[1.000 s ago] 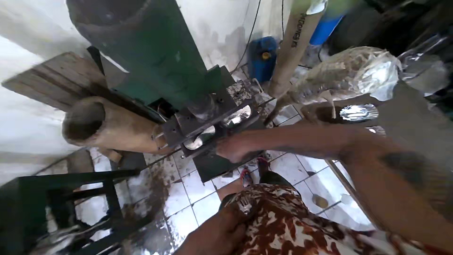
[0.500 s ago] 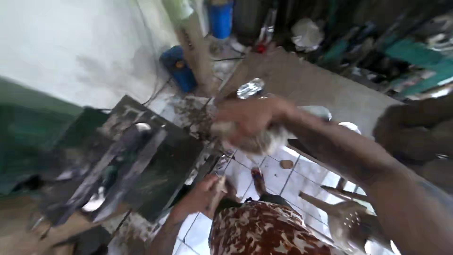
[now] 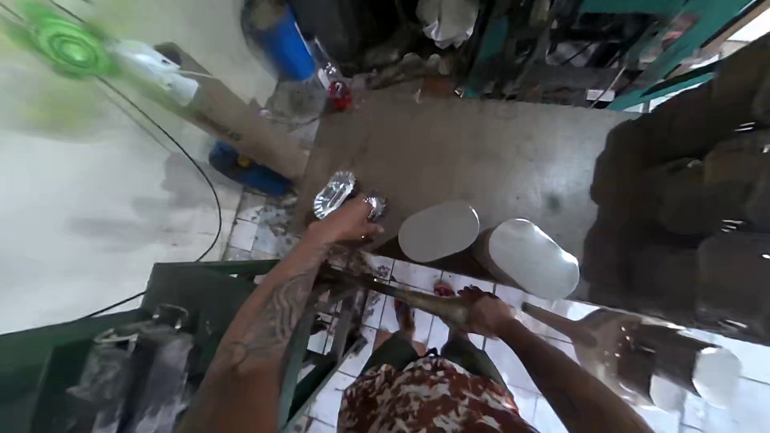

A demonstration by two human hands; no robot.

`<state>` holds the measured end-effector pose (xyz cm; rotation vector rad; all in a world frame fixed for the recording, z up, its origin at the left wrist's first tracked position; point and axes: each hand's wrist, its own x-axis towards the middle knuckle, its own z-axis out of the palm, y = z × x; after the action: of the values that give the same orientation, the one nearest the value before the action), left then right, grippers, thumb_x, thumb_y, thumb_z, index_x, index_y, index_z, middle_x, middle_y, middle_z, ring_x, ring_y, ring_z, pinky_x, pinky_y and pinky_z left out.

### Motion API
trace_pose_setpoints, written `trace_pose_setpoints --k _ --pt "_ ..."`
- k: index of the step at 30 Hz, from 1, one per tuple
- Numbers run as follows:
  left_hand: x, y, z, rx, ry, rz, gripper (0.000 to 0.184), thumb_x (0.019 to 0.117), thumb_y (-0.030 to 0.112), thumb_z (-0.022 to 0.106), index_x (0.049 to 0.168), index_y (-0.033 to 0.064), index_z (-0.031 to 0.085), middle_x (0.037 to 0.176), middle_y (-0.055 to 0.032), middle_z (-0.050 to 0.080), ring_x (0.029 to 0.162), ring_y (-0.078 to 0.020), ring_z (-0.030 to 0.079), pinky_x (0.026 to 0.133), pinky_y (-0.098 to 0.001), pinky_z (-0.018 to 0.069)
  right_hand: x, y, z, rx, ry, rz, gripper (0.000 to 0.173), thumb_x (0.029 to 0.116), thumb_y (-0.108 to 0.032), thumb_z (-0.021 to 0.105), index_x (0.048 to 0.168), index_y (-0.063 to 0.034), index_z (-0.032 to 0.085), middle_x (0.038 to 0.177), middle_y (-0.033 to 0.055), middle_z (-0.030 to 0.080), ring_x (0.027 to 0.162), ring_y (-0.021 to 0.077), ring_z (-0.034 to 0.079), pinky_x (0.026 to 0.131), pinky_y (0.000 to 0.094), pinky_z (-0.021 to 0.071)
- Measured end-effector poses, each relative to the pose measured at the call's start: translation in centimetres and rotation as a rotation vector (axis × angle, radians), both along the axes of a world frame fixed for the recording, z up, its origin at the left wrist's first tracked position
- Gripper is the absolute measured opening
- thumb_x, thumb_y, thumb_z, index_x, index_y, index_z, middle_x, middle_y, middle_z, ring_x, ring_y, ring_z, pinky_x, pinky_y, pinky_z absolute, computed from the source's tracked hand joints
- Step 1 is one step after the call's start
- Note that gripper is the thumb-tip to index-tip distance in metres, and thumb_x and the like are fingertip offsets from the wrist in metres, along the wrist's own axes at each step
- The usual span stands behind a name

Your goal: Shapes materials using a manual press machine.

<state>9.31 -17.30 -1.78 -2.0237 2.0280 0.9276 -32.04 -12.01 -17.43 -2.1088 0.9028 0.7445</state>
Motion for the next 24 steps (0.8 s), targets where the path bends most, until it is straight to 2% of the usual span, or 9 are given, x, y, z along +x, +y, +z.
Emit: trace_pose_setpoints --k 3,5,8,11,13,16,18,21,24 --pt "0.1 -0.4 -1.0 0.043 0.081 0.094 0.038 0.0989 0.032 0.067 0.121 0.0016 0.069 0.143 -0.0230 0.054 0.125 -0.0371 0.058 0.107 -0.0577 0.0469 -0.8 -0.7 -2.1 0.060 -0.012 -0.025 0.097 0.0768 -0.070 0.072 0.154 -0.0172 0.046 0.160 0.0122 0.043 0.149 0.0353 0.036 0.118 0.0611 0.0325" --pt "-0.1 -0.4 -1.1 0.043 0.106 0.112 0.031 0.1023 0.025 0.061 0.120 0.0004 0.069 0.138 -0.0259 0.056 0.125 -0.0389 0.058 0.105 -0.0587 0.0469 -1.1 -1.1 -2.3 0.086 -0.023 -0.027 0.087 0.0804 -0.068 0.071 0.149 -0.0171 0.053 0.159 0.0131 0.044 0.150 0.0355 0.034 0.120 0.0606 0.0295" --pt "-2.0 0.2 0.2 0.054 -0.143 0.015 0.039 0.1034 0.037 0.056 0.118 0.0051 0.071 0.129 -0.0235 0.063 0.119 -0.0394 0.062 0.103 -0.0610 0.0479 -1.0 -0.8 -1.7 0.061 0.002 -0.049 0.085 0.0780 -0.070 0.071 0.146 -0.0204 0.056 0.159 0.0109 0.044 0.149 0.0350 0.036 0.118 0.0622 0.0321" --pt "-1.8 0.9 0.1 0.007 -0.324 0.010 0.048 0.0965 0.053 0.060 0.120 0.0130 0.073 0.125 -0.0206 0.067 0.116 -0.0421 0.063 0.110 -0.0736 0.0317 -0.3 -0.3 -0.8 -0.008 -0.005 -0.048 0.095 0.0724 -0.076 0.071 0.147 -0.0199 0.054 0.155 0.0104 0.048 0.144 0.0349 0.044 0.114 0.0610 0.0392" --pt "1.1 0.6 -0.8 -0.029 -0.235 0.023 0.044 0.0934 0.049 0.066 0.121 0.0159 0.074 0.126 -0.0193 0.067 0.118 -0.0416 0.062 0.105 -0.0727 0.0377 0.3 0.4 0.3 -0.024 -0.020 -0.100 0.094 0.0760 -0.069 0.074 0.150 -0.0156 0.051 0.153 0.0137 0.050 0.142 0.0375 0.045 0.114 0.0614 0.0381" --pt "7.3 -1.5 -2.5 -0.134 -0.073 -0.093 0.037 0.0937 0.039 0.071 0.120 0.0128 0.073 0.125 -0.0194 0.067 0.120 -0.0410 0.062 0.099 -0.0669 0.0485 1.1 2.1 5.2 0.067 -0.109 -0.383 0.061 0.0943 -0.041 0.070 0.144 -0.0097 0.057 0.147 0.0206 0.055 0.139 0.0391 0.049 0.117 0.0601 0.0344" --pt "10.1 -3.4 -2.5 -0.174 -0.066 -0.149 0.038 0.0922 0.035 0.075 0.122 0.0106 0.072 0.127 -0.0248 0.064 0.119 -0.0463 0.060 0.097 -0.0702 0.0478 1.8 3.5 12.0 0.054 -0.423 -0.545 0.047 0.1012 -0.032 0.063 0.139 -0.0043 0.062 0.137 0.0198 0.063 0.130 0.0311 0.059 0.115 0.0494 0.0435" --pt "10.6 -4.2 -1.2 -0.118 -0.155 -0.138 0.051 0.0912 0.042 0.076 0.129 0.0085 0.068 0.138 -0.0309 0.055 0.126 -0.0533 0.053 0.099 -0.0751 0.0429 1.9 2.9 20.6 -0.478 -0.775 -0.533 0.039 0.1000 -0.032 0.065 0.121 -0.0005 0.071 0.117 0.0145 0.073 0.112 0.0248 0.069 0.102 0.0448 0.0545" --pt "9.0 -3.5 0.7 -0.251 -0.170 -0.167 0.058 0.0908 0.050 0.074 0.125 0.0035 0.067 0.127 -0.0354 0.059 0.118 -0.0565 0.056 0.096 -0.0766 0.0431 0.4 -3.2 22.8 -0.866 -0.655 -0.262 0.055 0.0921 -0.052 0.070 0.117 -0.0031 0.073 0.118 0.0145 0.073 0.120 0.0331 0.066 0.111 0.0525 0.0468"
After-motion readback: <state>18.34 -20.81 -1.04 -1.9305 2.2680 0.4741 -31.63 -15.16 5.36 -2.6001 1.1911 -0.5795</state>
